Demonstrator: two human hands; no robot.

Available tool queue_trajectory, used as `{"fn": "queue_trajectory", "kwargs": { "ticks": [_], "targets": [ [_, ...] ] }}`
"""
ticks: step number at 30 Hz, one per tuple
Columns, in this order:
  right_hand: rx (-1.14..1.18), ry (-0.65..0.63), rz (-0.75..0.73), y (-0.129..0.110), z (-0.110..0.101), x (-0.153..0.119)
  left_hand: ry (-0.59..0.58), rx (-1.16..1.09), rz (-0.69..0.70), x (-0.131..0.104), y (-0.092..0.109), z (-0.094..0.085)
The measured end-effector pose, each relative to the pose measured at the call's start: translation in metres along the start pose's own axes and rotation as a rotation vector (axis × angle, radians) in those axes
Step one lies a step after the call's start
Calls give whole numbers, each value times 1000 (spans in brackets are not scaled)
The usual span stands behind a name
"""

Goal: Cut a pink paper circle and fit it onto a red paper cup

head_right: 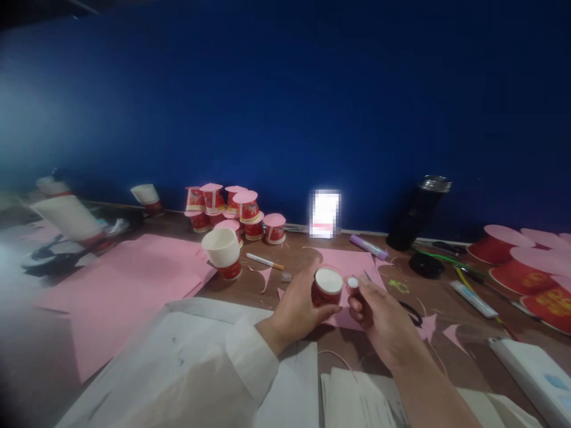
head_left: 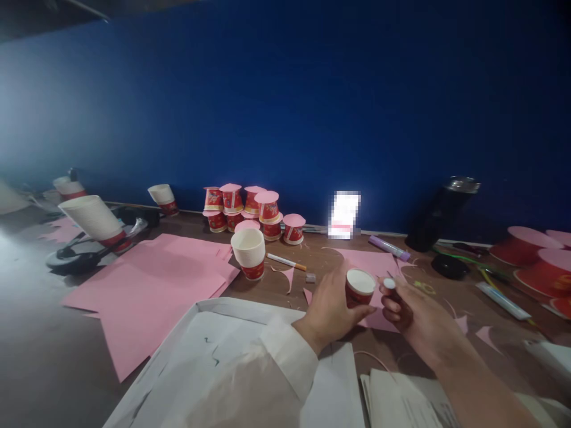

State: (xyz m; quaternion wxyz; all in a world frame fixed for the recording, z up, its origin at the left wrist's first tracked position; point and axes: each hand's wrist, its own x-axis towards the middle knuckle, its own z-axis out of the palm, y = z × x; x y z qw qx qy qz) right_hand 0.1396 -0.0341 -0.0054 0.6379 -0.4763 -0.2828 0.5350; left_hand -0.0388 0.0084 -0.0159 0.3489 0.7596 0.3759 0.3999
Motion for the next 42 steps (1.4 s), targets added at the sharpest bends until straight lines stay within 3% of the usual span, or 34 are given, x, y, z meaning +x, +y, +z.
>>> {"fn": "queue_trajectory", "kwargs": {
  "ticks": [15, 18, 23, 26, 34, 42],
  "targets": [
    [-96, 16, -49, -6, 2, -4, 61, 26, 60, 0, 0, 2],
    [-231, 68, -129, -7, 0, -4, 51, 18, 12, 0, 2, 1],
    [-796, 242, -379, -15, 3, -11, 45, 11, -54, 1, 5, -1],
    [-1003, 237, -522, -15, 6, -14, 33, 15, -37, 2, 8, -2],
    [-1176, 126, -740, -8, 1, -11, 28, 1, -13, 4, 10, -3],
    [-1192, 213, -761, -7, 1, -10, 39, -6, 0, 4, 10, -3]
  ]
}}
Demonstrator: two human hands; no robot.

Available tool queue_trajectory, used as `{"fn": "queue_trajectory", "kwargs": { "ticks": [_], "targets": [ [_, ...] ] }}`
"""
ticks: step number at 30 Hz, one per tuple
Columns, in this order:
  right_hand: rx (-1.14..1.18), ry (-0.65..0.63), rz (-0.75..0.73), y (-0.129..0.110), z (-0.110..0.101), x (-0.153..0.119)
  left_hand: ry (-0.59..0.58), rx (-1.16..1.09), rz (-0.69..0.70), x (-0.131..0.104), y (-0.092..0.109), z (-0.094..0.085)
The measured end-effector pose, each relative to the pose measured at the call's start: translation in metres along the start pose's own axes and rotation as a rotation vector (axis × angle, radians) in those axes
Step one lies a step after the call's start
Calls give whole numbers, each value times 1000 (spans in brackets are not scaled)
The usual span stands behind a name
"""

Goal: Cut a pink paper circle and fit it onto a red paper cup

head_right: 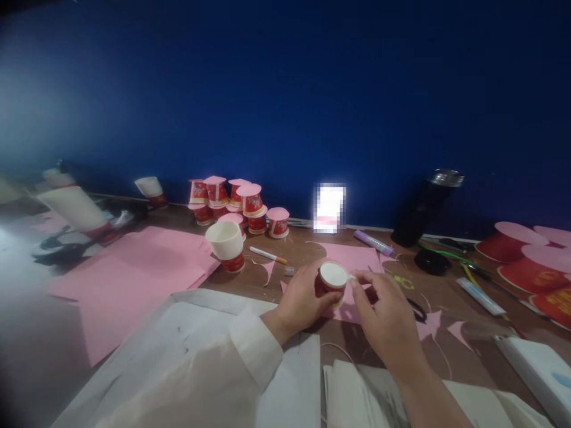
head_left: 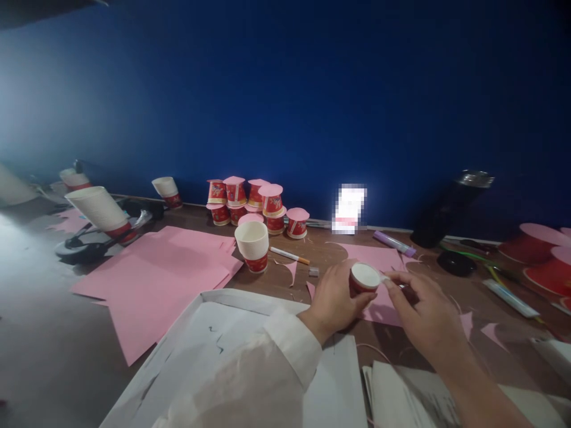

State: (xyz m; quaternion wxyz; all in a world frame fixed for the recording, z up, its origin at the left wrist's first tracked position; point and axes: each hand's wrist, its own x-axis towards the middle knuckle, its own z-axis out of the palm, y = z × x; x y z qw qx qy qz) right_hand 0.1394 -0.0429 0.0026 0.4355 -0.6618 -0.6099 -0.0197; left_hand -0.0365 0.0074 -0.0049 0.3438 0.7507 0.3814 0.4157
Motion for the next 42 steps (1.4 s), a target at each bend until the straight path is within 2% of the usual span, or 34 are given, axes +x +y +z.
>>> {"fn": "queue_trajectory", "kwargs": {
  "ticks": [3, 10, 17, 23, 30, 37, 42],
  "targets": [
    [26, 2, 26, -3, -1, 1, -7, 0, -10, 0, 1, -1],
    [40, -28, -77, 5, 5, 3, -23, 1, -8, 0, 2, -1],
    [96, -43, 68, 5, 2, 6, -24, -9, 14, 0, 0, 0],
    [110, -98, 26, 3, 2, 11, -45, -2, 23, 0, 2, -2],
    [119, -76, 19, -2, 3, 7, -30, -12, 12, 0, 0, -1],
    [116, -78, 93, -3, 4, 6, 78, -18, -38, 2, -4, 10],
    [98, -45, 151, 3, 3, 10, 66, -5, -47, 3, -2, 10]
  ]
}}
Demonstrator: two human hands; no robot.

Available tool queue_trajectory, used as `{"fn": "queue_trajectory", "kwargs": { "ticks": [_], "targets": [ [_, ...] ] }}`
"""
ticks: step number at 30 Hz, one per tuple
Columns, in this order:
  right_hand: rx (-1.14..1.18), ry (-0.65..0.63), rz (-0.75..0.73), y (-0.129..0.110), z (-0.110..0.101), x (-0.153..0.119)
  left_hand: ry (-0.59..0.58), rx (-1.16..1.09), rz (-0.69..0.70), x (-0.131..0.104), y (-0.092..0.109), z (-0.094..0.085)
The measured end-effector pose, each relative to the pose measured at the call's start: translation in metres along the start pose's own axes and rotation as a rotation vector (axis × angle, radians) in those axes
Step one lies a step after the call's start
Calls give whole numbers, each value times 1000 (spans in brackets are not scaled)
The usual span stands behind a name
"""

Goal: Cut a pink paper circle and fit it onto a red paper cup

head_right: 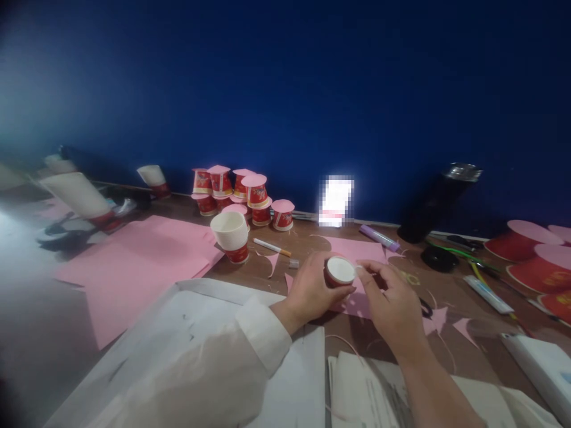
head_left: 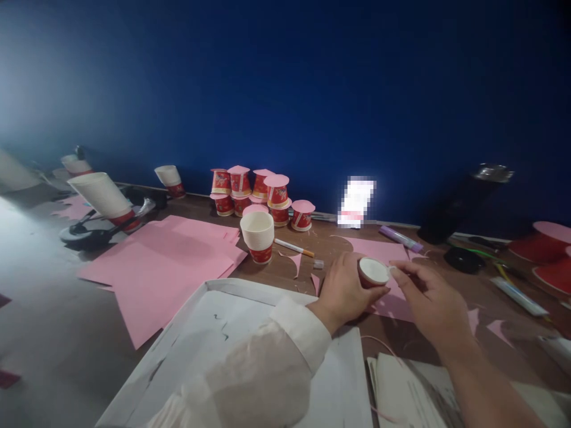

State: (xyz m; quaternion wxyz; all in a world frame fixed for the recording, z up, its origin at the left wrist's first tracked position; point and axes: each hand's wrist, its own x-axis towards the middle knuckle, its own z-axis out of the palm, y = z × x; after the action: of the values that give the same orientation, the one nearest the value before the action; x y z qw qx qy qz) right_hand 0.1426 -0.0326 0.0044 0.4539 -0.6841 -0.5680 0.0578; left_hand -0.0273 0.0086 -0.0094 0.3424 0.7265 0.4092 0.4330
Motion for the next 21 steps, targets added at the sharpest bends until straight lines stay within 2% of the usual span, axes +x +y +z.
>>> {"fn": "queue_trajectory", "kwargs": {
  "ticks": [4, 10, 17, 21],
  "targets": [
    [21, 27, 119, -4, -5, 0, -13, 23, 17, 0, 0, -1],
    [56, -43, 0, -4, -2, 0, -32, 34, 71, 0, -2, -2],
    [52, 10, 118, -2, -6, 0, -50, 57, 102, 0, -2, -2],
    [72, -50, 43, -7, -6, -1, -99, 43, 92, 1, -1, -5]
  ]
}}
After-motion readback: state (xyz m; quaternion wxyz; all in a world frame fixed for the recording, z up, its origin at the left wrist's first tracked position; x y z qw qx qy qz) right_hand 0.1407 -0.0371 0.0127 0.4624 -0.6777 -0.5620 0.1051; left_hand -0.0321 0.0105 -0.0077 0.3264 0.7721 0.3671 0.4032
